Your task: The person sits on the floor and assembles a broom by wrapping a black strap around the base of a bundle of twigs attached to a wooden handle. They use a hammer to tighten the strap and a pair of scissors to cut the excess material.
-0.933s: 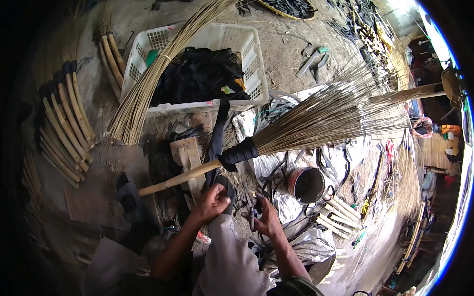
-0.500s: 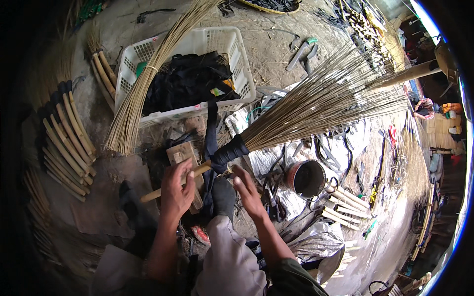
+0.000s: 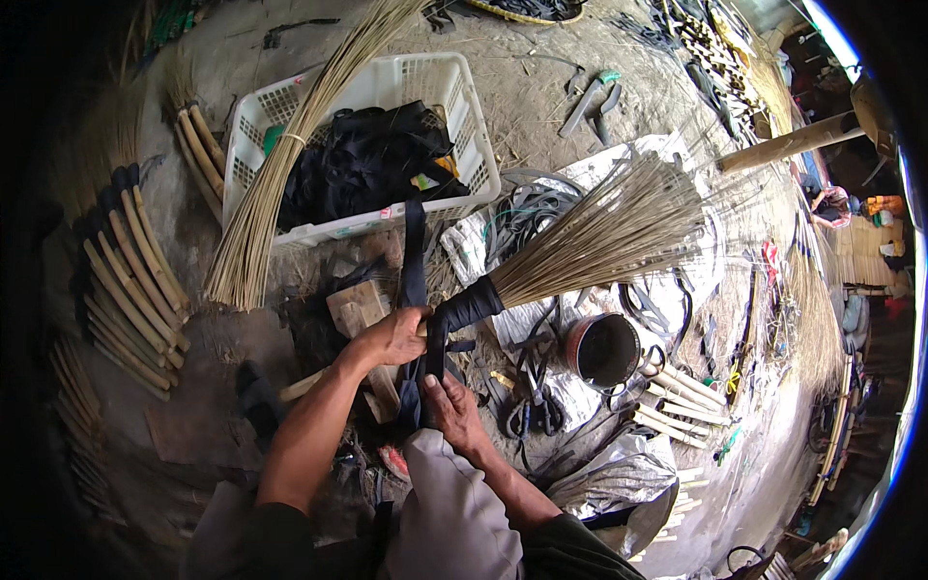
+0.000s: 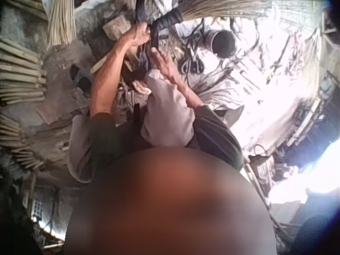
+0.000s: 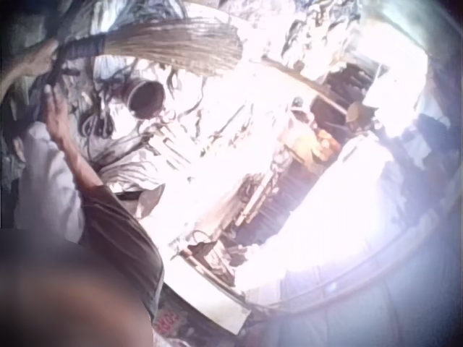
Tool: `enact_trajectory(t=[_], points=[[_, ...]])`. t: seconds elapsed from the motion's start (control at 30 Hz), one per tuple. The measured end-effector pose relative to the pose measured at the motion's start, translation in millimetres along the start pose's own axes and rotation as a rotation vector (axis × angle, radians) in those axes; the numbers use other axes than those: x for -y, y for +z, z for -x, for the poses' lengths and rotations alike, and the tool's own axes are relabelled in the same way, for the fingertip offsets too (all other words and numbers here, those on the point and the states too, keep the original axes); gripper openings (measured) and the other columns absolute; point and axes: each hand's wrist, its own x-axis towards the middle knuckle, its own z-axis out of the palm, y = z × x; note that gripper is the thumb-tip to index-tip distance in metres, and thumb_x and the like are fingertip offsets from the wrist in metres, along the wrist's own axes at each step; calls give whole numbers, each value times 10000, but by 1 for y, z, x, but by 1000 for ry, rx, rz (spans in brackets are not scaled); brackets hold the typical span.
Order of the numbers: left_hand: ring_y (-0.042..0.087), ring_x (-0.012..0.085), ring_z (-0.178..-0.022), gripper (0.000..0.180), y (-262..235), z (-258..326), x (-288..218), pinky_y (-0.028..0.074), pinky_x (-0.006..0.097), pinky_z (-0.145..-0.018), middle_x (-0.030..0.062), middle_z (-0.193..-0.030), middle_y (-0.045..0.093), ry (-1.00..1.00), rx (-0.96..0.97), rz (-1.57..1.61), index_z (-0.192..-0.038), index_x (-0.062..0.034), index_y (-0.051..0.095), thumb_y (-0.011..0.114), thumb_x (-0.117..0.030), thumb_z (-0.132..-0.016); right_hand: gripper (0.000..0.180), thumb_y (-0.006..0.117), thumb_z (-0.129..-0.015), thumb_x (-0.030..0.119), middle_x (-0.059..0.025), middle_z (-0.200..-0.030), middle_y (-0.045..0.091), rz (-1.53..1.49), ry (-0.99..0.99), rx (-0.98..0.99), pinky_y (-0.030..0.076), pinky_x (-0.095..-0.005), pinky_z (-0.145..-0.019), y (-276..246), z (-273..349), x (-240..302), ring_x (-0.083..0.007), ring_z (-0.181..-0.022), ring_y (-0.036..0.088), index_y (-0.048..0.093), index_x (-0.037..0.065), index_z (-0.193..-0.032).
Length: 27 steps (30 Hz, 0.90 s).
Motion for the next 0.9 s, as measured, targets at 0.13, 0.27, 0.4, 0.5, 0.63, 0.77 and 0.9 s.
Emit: enact_trajectory(t=[0.13,0.27,0.4,0.5,0.63,0.77,0.9], points=[[689,405,-921,345,16,21,10,548,484,-801,224,-970,689,171,-443,-371,-1100,-4,633,759,-169,-825,355,484,-1124,361,58,-761,484,-17,-52,-31,379,-268,-646,-5,0,-1,-65,-717,430,593,66,-959],[650,380,-973,383,33,34,13,526,483,-839,137,-1038,641,226,-484,-228,-1122,-59,615,796,-238,-836,378,439,-1133,350,9,-739,508,177,-83,-124,396,-295,-627,-4,8,-2,-89,-694,448,598,53,-961],[665,377,-983,296,30,28,-1,543,465,-836,159,-1030,663,83,-461,-642,-1043,-64,614,759,-247,-862,361,435,-1124,327,-30,-732,537,156,-103,-85,424,-346,-620,0,10,5,-134,-664,470,568,32,-965],[686,439,-844,243,16,19,-1,550,515,-732,248,-905,686,64,-227,-459,-1010,-37,593,666,-253,-925,369,445,-1120,319,-27,-716,495,274,-123,-110,413,-359,-617,-1,6,7,-135,-672,439,545,16,-934],[696,471,-769,242,20,24,8,552,540,-678,257,-779,686,271,-329,-405,-954,-23,610,647,-262,-941,376,460,-1119,321,-4,-710,449,139,-77,-67,381,-331,-618,-3,8,5,-113,-682,394,502,29,-886],[719,443,-797,284,27,18,11,570,511,-699,253,-795,700,5,-238,-468,-1016,-15,663,716,-260,-883,381,462,-1119,338,41,-722,434,31,-25,-72,341,-298,-622,-6,12,-6,-82,-691,370,488,60,-860],[706,457,-858,240,9,9,9,554,527,-750,255,-856,710,-127,100,-183,-937,-13,662,736,-208,-818,383,487,-1109,362,69,-732,437,-180,4,-37,308,-272,-610,-11,3,-18,-54,-667,355,516,96,-835]])
